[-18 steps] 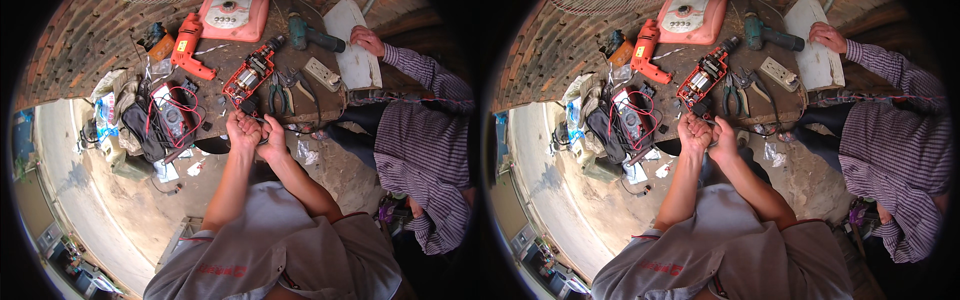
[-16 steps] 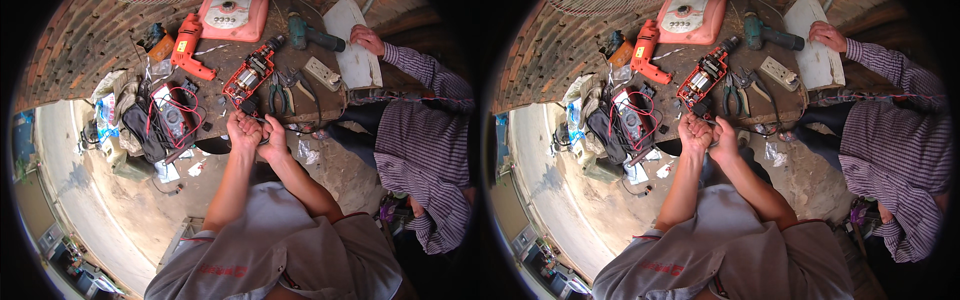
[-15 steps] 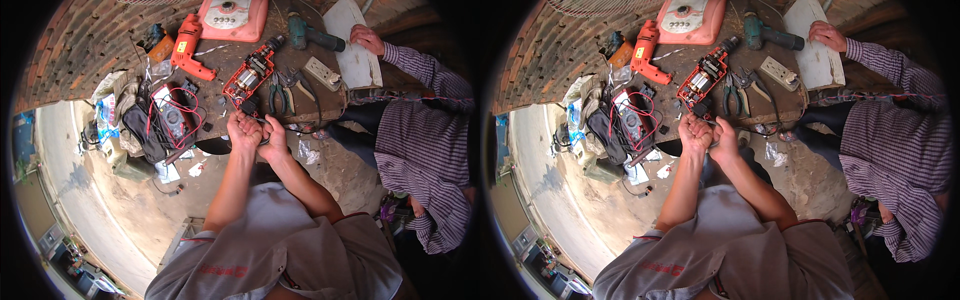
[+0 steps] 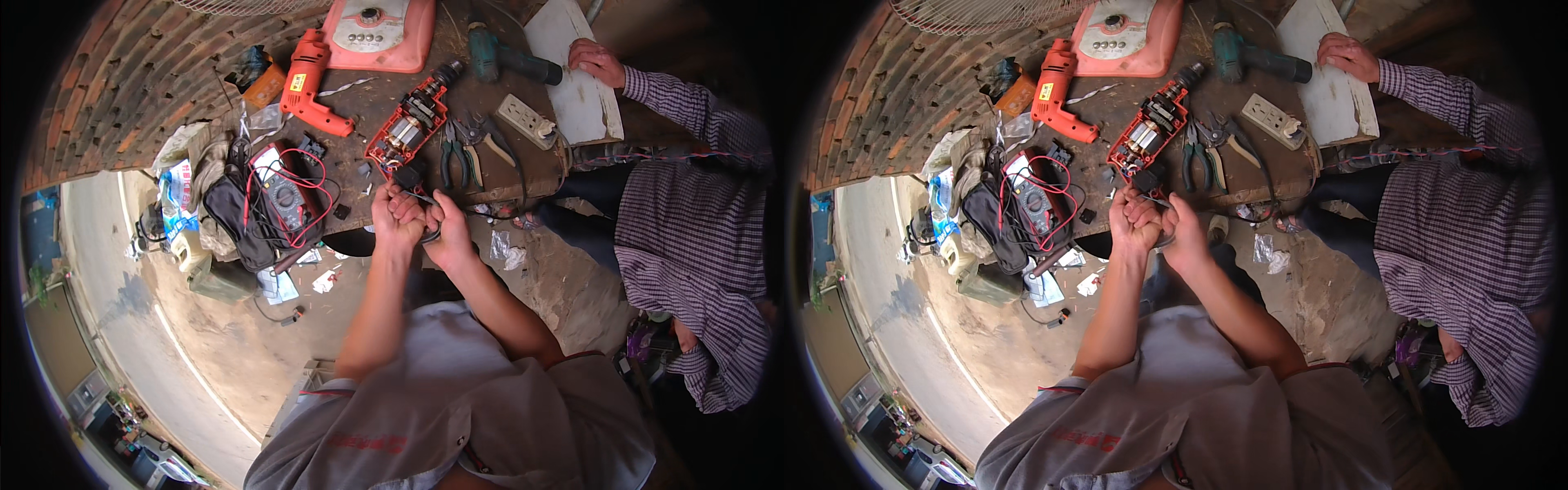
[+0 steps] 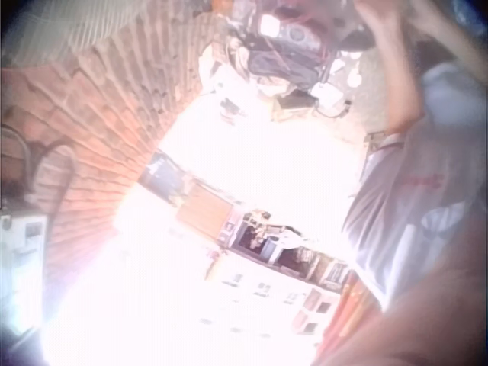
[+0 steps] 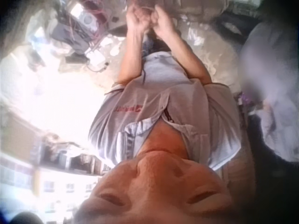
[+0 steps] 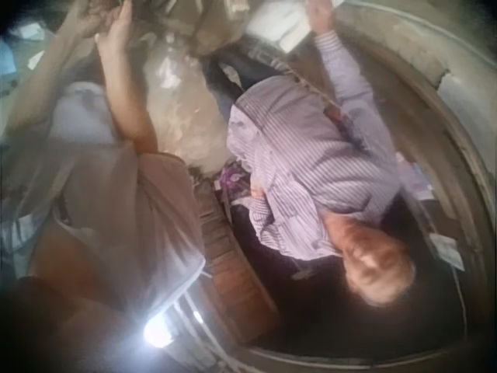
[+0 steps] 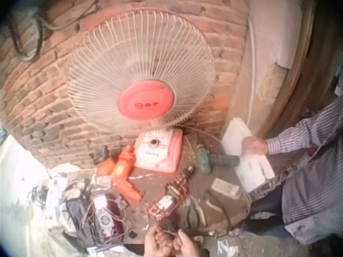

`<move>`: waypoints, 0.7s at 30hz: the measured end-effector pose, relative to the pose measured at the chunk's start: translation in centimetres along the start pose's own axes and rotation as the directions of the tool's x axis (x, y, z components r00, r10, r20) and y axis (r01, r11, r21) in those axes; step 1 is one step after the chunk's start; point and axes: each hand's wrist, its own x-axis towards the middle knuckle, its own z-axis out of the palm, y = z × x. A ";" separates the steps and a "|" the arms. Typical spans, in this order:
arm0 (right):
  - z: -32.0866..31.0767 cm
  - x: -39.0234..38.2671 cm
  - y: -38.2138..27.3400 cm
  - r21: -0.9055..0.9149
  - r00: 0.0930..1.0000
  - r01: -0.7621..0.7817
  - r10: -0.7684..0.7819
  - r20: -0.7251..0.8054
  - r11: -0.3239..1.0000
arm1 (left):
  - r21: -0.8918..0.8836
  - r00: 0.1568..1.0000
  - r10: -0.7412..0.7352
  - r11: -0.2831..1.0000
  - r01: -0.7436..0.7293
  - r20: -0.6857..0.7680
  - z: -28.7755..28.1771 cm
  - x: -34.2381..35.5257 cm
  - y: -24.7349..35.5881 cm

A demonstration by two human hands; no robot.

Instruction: The person uses a multimeter to test a disassembled power drill motor and then uses a cordless drill to tighten a screw on the drill's housing. The person handles the multimeter probes, the drill motor, and the cordless drill throughout the clip.

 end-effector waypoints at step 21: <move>2.5 -3.5 -2.2 -0.519 0.975 -0.161 0.217 0.048 0.840 | 0.056 0.998 -0.038 0.998 0.041 -0.051 0.7 -3.7 0.8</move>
